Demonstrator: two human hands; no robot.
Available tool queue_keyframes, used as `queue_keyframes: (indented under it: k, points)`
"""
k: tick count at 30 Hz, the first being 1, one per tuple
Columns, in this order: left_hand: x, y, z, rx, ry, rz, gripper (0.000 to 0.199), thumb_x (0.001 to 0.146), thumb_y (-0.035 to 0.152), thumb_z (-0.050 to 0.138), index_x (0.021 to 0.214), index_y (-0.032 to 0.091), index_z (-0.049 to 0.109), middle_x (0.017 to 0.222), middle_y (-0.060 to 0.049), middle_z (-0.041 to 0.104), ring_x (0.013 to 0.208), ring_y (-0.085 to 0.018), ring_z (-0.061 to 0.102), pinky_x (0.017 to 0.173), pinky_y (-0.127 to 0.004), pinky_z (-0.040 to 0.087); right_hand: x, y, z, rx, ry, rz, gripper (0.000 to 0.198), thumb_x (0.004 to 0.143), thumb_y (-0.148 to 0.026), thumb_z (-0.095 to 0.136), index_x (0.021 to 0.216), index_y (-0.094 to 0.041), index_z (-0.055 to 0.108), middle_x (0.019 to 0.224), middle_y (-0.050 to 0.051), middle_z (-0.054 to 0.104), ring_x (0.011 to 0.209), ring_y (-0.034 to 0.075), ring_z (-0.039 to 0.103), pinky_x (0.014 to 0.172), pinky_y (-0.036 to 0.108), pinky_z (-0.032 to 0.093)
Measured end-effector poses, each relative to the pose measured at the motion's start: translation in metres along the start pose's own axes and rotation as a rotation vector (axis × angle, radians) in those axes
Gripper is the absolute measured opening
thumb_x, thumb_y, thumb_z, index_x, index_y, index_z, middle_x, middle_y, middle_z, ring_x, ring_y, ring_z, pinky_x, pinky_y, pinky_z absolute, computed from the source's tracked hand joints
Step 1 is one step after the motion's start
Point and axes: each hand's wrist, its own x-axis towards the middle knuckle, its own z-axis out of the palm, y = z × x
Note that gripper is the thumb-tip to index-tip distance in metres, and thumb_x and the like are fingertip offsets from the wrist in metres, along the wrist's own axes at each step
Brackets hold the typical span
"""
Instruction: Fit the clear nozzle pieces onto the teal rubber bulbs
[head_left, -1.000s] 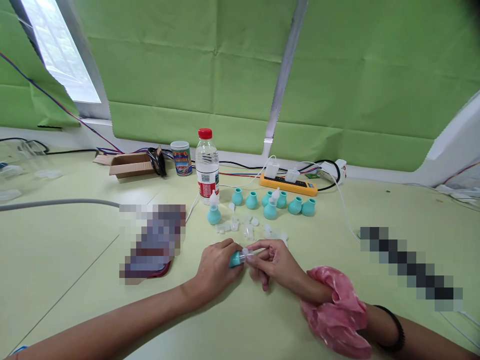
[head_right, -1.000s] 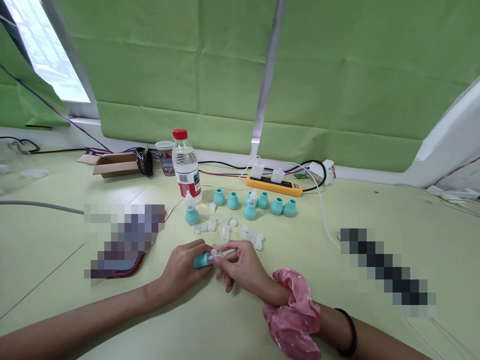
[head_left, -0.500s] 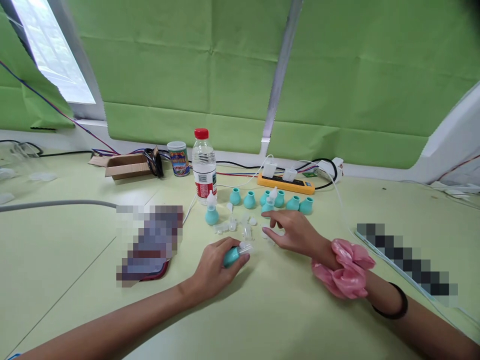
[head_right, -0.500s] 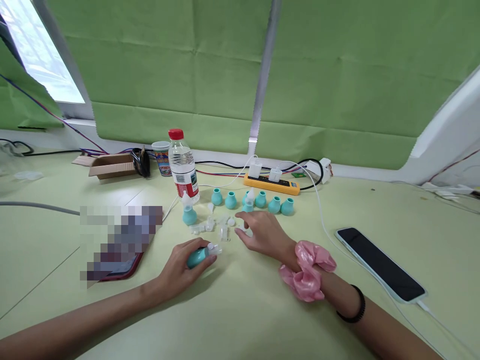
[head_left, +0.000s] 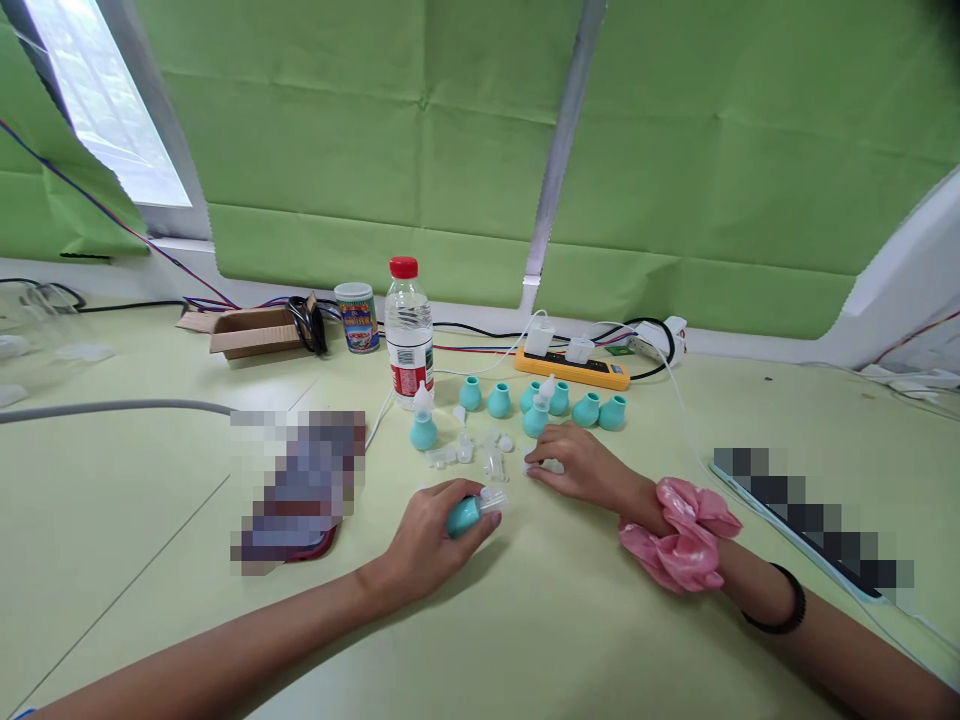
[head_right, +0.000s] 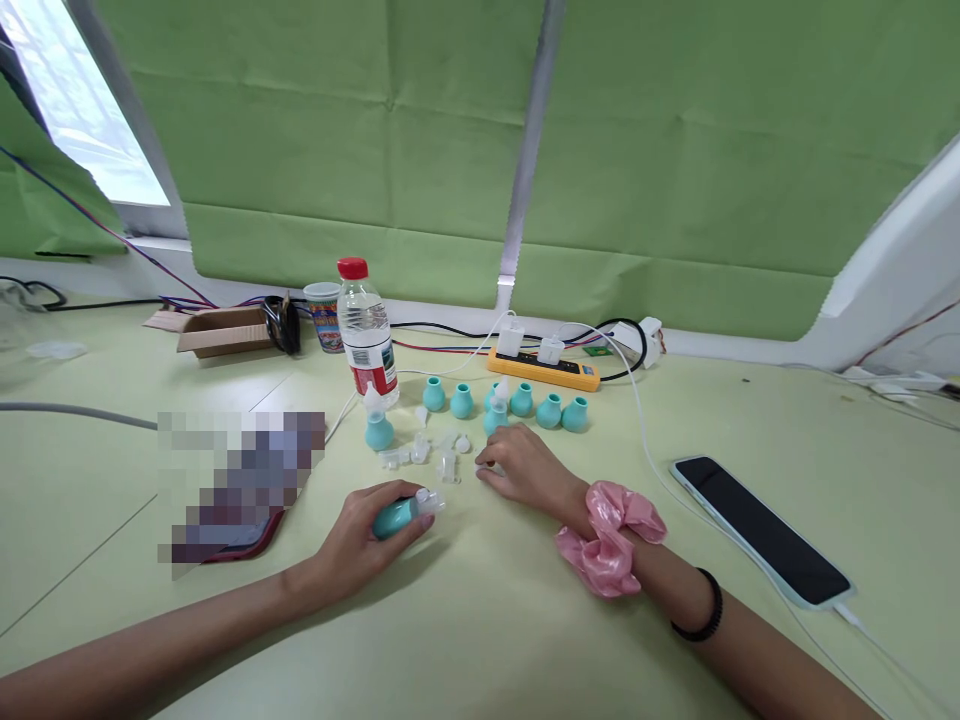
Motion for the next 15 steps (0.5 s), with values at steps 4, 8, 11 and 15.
queue_keyframes:
  k: [4, 8, 11, 15]
  points:
    - [0.0, 0.0, -0.001, -0.025, -0.017, 0.0, 0.022, 0.078, 0.036, 0.048, 0.084, 0.017, 0.057, 0.072, -0.002, 0.062, 0.062, -0.013, 0.053, 0.06, -0.023, 0.04, -0.001, -0.016, -0.012, 0.491, 0.099, 0.069, 0.014, 0.069, -0.027, 0.063, 0.075, -0.015, 0.066, 0.067, 0.004, 0.064, 0.061, 0.013, 0.056, 0.056, 0.025, 0.043]
    - [0.0, 0.002, -0.003, -0.036, -0.023, 0.012, 0.023, 0.078, 0.036, 0.048, 0.082, 0.016, 0.058, 0.067, -0.001, 0.06, 0.058, -0.011, 0.05, 0.056, -0.022, 0.039, -0.002, -0.029, -0.018, 0.776, -0.006, 0.114, 0.017, 0.065, -0.029, 0.066, 0.073, -0.014, 0.067, 0.069, 0.004, 0.064, 0.06, 0.013, 0.055, 0.051, 0.022, 0.043]
    - [0.0, 0.003, -0.004, -0.053, -0.014, 0.011, 0.023, 0.079, 0.036, 0.047, 0.081, 0.016, 0.058, 0.066, -0.001, 0.06, 0.057, -0.011, 0.049, 0.055, -0.022, 0.038, -0.002, -0.03, -0.019, 0.754, -0.043, 0.102, 0.017, 0.066, -0.029, 0.065, 0.075, -0.015, 0.068, 0.069, 0.004, 0.064, 0.058, 0.012, 0.054, 0.049, 0.022, 0.043]
    - [0.0, 0.003, -0.004, -0.05, -0.017, 0.02, 0.025, 0.079, 0.037, 0.046, 0.082, 0.016, 0.058, 0.065, -0.001, 0.058, 0.056, -0.011, 0.047, 0.054, -0.022, 0.037, -0.002, -0.029, -0.019, 0.648, -0.039, 0.005, 0.015, 0.069, -0.026, 0.062, 0.08, -0.016, 0.068, 0.07, 0.004, 0.064, 0.059, 0.011, 0.055, 0.051, 0.021, 0.043]
